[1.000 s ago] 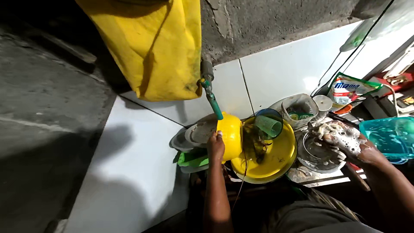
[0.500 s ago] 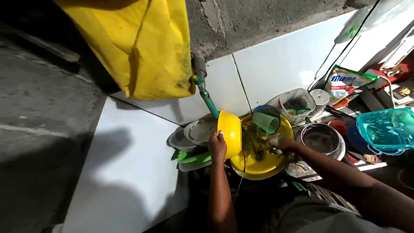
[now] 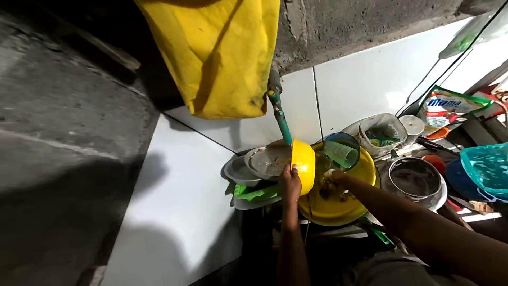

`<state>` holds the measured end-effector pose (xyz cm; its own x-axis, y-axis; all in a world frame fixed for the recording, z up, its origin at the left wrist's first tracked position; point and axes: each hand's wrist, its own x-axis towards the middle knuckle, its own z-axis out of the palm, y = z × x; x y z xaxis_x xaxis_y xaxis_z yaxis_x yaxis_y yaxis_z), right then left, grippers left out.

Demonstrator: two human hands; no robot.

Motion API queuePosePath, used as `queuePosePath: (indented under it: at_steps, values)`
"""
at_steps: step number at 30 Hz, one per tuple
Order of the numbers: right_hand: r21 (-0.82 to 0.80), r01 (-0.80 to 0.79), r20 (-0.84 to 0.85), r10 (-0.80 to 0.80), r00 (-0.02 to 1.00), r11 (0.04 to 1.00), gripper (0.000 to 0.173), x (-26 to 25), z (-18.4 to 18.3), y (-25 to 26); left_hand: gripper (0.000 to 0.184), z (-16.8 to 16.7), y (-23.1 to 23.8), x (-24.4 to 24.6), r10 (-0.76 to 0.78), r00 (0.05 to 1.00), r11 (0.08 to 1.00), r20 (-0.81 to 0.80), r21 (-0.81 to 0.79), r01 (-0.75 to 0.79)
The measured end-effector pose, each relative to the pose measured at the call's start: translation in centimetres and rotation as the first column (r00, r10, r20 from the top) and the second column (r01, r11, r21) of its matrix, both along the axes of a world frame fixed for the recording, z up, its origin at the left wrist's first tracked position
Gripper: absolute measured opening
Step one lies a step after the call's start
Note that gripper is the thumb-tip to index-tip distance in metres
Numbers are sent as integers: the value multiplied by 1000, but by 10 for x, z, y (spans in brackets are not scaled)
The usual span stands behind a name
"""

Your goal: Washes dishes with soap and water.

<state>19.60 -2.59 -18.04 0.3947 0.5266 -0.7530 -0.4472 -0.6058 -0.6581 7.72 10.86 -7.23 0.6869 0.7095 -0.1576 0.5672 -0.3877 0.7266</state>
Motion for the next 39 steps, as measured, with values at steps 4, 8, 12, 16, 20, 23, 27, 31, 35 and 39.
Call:
queuePosePath:
  at_steps: [4, 8, 12, 16, 20, 23, 27, 31, 35, 39]
  values:
    - [-62, -100, 24, 102, 995, 993, 27, 4, -6, 11, 35, -5, 1, 1, 2, 1000, 1000, 17, -14, -1]
    - [-311, -338, 271, 423, 865, 888, 35, 15, 21, 13, 35, -5, 1, 1, 6, 999, 1000, 42, -17, -6]
    - [-488, -347, 379, 553, 742, 801, 44, 26, 83, -13, 35, -3, 1, -1, -6, 1000, 1000, 23, -2, 6]
    - [-520, -259, 431, 511, 743, 814, 42, 48, 106, -43, 33, -4, -3, -4, -23, 999, 1000, 27, 4, 23]
    - [-393, -203, 434, 376, 819, 897, 32, 76, 108, -86, 33, -4, -18, -4, -127, 989, 991, -72, 35, 130]
    - [-204, -169, 410, 241, 880, 964, 26, 92, 113, -126, 39, -7, -31, -2, -172, 977, 983, -126, 41, 178]
    - [21, -147, 455, 122, 882, 989, 22, 97, 130, -169, 54, -14, -42, -1, -249, 965, 969, -85, -10, 249]
    - [51, -275, 605, 189, 773, 960, 27, 99, 140, -186, 53, -24, -52, -8, -209, 947, 977, 245, 17, 211]
    - [38, -449, 618, 332, 712, 893, 39, 86, 153, -172, 62, -1, -73, -9, 44, 875, 860, 481, -464, 212]
    - [120, -412, 596, 267, 757, 903, 36, 65, 145, -138, 53, 14, -66, -10, 152, 872, 575, 466, -759, 305]
